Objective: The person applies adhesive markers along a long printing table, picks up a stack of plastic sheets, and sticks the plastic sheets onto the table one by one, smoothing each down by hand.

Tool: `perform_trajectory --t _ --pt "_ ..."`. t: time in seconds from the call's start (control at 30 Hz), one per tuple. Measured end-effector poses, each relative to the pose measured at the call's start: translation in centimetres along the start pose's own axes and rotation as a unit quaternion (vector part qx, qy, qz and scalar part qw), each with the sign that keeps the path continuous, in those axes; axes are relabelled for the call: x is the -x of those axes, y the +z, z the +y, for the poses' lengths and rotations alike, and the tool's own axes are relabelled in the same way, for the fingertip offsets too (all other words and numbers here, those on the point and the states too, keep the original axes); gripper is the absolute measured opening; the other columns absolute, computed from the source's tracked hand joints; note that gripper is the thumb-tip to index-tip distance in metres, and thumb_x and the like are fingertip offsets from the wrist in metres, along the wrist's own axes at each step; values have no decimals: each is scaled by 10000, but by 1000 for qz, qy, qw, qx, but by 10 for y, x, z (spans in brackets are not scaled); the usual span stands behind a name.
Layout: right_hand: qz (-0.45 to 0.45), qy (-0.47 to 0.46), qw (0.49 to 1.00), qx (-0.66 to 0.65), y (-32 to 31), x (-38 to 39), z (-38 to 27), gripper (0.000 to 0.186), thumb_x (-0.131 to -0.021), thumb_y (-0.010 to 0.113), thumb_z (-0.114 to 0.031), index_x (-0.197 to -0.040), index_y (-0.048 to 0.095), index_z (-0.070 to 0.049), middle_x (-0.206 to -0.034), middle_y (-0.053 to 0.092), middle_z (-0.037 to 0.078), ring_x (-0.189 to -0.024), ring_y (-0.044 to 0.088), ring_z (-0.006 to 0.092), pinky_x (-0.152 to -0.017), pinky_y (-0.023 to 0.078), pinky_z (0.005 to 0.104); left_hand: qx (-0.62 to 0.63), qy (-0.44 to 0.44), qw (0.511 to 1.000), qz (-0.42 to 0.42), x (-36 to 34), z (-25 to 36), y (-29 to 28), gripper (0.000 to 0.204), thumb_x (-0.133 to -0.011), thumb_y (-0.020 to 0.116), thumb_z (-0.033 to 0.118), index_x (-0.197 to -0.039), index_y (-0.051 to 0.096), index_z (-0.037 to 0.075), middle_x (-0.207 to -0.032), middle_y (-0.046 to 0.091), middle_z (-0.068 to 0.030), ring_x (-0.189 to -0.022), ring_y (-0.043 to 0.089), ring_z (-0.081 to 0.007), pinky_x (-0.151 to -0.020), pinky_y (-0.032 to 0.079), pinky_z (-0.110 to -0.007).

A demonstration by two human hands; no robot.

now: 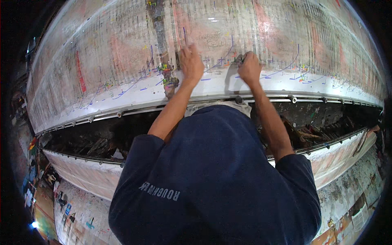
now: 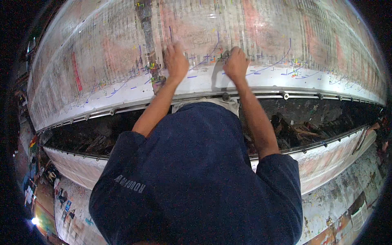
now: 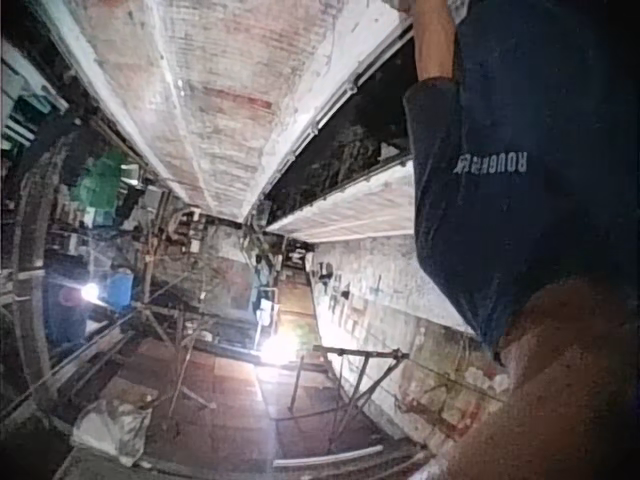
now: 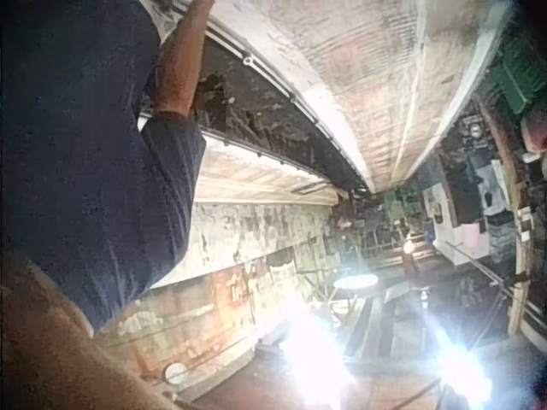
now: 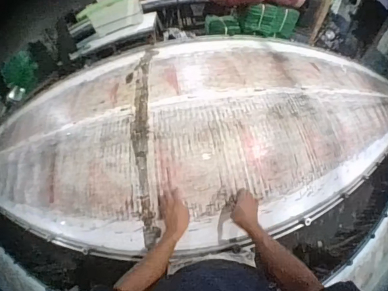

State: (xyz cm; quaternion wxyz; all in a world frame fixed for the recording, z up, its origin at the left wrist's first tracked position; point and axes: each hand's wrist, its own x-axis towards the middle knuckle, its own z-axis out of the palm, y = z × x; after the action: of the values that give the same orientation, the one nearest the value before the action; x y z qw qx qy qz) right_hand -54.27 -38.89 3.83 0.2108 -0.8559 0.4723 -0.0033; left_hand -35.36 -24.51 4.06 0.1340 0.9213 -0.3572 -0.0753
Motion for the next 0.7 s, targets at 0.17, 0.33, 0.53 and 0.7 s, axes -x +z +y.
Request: perform_trajectory --t 0.17,0.33,0.53,0.7 --pt "38 -214 969 -116 37 18 -40 465 -814 597 -45 -1271 534 9 -1331 507 221 -1252 484 383 -1074 331 565 71 109 989 67 7 10 18 491 -864 577 192 -1307 520 -11 -1369 485 -186 -1318 405 -379 -1117 289 -554" --pt "5 -304 953 -8 32 -62 -86 523 -936 517 -242 -1453 483 -174 -1556 391 112 -1443 346 333 -1177 221 579 42 101 994 25 2 10 19 628 -886 569 241 -1432 418 -31 -1499 374 -222 -1392 329 -414 -1152 244 -546" --pt "94 -298 948 53 30 -233 -127 515 -978 456 -369 -1488 439 -305 -1596 344 76 -1484 284 301 -1185 168 611 30 76 995 -61 -1 13 11 691 -913 524 334 -1509 360 25 -1589 292 -200 -1475 253 -367 -1197 158 -553" --pt "108 -234 964 68 47 -238 -130 583 -983 422 -410 -1548 346 -288 -1626 277 96 -1504 229 324 -1200 77 621 7 78 994 -76 -9 14 6 683 -922 513 358 -1503 373 26 -1578 327 -181 -1478 263 -346 -1200 150 -555"
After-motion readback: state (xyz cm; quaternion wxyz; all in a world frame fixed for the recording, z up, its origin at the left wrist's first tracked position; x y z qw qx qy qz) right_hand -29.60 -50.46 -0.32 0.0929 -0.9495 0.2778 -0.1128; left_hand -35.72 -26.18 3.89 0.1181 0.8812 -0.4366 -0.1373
